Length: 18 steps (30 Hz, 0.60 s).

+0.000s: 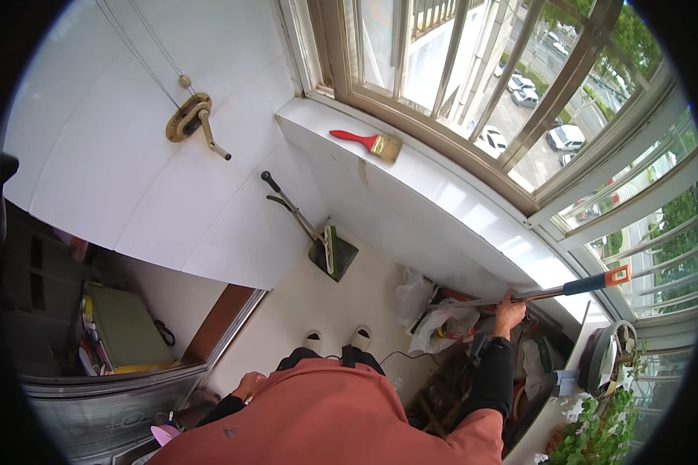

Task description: The person moves a mop and buckets, then retrieves a small dark rectangular object and a white wipe from a desk. They wipe a section of the wall, attach a metal bracket to the object, and press the object onto the wall to install it.

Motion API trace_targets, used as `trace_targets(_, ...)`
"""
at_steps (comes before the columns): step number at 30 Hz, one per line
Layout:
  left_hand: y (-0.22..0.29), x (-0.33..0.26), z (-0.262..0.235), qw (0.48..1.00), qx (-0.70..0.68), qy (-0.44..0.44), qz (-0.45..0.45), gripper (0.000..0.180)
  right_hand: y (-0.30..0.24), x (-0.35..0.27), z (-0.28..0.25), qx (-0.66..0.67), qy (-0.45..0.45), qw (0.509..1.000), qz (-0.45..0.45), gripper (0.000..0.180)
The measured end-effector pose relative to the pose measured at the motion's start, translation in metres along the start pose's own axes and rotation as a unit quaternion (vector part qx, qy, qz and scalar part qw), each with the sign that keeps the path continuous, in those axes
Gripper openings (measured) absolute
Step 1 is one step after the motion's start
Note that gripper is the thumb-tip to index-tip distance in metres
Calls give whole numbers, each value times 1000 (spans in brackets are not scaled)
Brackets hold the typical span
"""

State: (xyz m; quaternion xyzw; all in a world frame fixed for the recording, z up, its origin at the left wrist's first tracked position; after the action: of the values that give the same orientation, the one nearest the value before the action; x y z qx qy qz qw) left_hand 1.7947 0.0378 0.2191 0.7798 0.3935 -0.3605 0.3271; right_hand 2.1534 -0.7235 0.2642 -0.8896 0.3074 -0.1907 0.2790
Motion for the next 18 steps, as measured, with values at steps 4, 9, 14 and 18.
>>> trace_targets(4, 6, -8, 3, 999, 25, -1, 20, 23, -1, -8, 2, 53, -5, 997, 59, 59)
trace_targets(9, 18, -2, 3, 1000, -9, 0, 29, 21, -61, -30, -13, -19, -81, 986, -147, 45)
trace_targets(14, 33, 23, 1, 994, -94, -35, 32, 24, -159, -60, -19, 73, -158, 962, -209, 32)
trace_targets(18, 45, 29, 0, 995, -92, -33, 23, 28, -216, -73, -13, 83, -214, 941, -250, 30)
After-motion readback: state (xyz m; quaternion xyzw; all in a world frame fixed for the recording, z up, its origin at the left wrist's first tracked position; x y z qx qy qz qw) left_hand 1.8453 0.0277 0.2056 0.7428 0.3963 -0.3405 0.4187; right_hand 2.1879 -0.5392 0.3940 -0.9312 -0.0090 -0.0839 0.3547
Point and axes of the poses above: each hand's wrist, its own x-axis towards the middle knuckle, its own z-axis out of the palm, y = z × x, the point moved 1 cm from there along x, towards the middle knuckle, and after that the axes turned 14 degrees about -z, right-handed, at the moved point
